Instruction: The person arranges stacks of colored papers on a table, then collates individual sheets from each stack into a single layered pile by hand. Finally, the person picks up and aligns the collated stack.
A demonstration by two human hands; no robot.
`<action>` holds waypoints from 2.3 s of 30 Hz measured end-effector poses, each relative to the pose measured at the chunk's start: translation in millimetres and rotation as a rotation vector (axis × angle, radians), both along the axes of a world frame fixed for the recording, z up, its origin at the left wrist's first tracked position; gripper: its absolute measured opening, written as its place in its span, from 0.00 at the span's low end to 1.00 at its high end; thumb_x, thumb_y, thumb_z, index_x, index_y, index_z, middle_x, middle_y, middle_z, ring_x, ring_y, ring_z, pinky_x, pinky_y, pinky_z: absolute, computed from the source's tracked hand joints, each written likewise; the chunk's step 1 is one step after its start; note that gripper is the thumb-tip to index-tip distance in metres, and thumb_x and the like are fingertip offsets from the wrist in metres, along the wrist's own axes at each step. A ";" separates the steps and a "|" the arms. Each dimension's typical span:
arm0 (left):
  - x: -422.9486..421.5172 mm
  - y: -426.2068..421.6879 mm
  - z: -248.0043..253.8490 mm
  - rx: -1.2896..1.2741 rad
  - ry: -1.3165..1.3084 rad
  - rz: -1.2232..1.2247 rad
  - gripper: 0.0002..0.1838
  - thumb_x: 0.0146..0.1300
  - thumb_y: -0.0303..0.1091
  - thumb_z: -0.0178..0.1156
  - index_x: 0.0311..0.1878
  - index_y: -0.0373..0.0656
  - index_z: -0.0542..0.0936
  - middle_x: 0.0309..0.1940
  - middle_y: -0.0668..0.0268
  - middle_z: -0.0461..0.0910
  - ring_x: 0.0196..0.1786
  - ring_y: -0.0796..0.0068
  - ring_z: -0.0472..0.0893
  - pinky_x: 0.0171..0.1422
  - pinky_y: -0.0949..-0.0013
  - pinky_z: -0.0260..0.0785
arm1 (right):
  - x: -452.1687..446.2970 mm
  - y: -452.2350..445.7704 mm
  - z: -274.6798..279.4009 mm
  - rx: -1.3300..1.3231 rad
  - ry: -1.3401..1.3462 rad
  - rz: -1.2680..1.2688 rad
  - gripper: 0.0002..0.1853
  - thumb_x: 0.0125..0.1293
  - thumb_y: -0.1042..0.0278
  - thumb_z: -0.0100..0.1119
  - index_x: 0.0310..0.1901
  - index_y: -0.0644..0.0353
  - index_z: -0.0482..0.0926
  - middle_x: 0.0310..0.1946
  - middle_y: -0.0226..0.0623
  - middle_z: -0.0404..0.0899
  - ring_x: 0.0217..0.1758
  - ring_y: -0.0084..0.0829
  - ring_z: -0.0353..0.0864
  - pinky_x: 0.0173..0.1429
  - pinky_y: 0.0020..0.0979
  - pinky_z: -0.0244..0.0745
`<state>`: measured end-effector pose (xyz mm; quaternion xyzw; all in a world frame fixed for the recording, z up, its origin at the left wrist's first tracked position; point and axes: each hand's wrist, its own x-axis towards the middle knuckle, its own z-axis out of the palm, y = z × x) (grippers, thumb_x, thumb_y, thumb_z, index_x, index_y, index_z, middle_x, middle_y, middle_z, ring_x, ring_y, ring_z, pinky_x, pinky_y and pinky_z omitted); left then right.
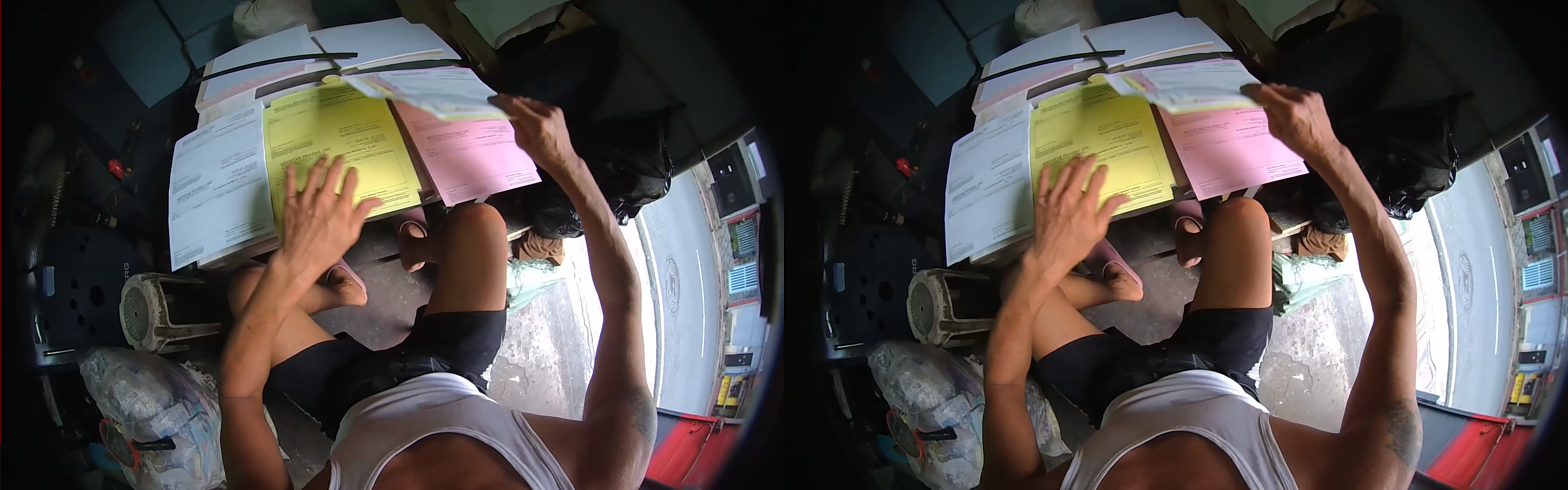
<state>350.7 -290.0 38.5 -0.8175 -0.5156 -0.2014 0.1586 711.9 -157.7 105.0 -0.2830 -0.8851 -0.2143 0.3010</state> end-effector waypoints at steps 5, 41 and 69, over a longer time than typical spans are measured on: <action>97.3 -7.5 -20.9 0.094 -0.023 -0.343 0.26 0.71 0.49 0.60 0.59 0.35 0.80 0.64 0.46 0.75 0.68 0.49 0.75 0.69 0.30 0.66 | 17.0 -38.7 -52.8 -0.265 -0.086 -0.101 0.18 0.59 0.83 0.63 0.51 0.58 0.86 0.44 0.45 0.90 0.44 0.46 0.91 0.47 0.40 0.89; -185.6 -117.0 -0.4 0.141 0.018 0.289 0.11 0.65 0.22 0.66 0.50 0.39 0.87 0.44 0.64 0.89 0.45 0.62 0.88 0.53 0.61 0.78 | 19.4 -53.1 -41.0 -0.642 0.132 -0.449 0.12 0.79 0.66 0.56 0.53 0.65 0.84 0.32 0.56 0.86 0.28 0.47 0.87 0.35 0.40 0.77; -51.0 -22.7 -16.3 0.111 0.080 -0.266 0.09 0.64 0.33 0.65 0.42 0.37 0.84 0.51 0.60 0.82 0.54 0.62 0.84 0.59 0.52 0.76 | -178.5 -39.8 -17.6 -0.407 -0.178 -0.001 0.08 0.71 0.72 0.60 0.47 0.58 0.86 0.26 0.48 0.85 0.29 0.47 0.88 0.37 0.44 0.82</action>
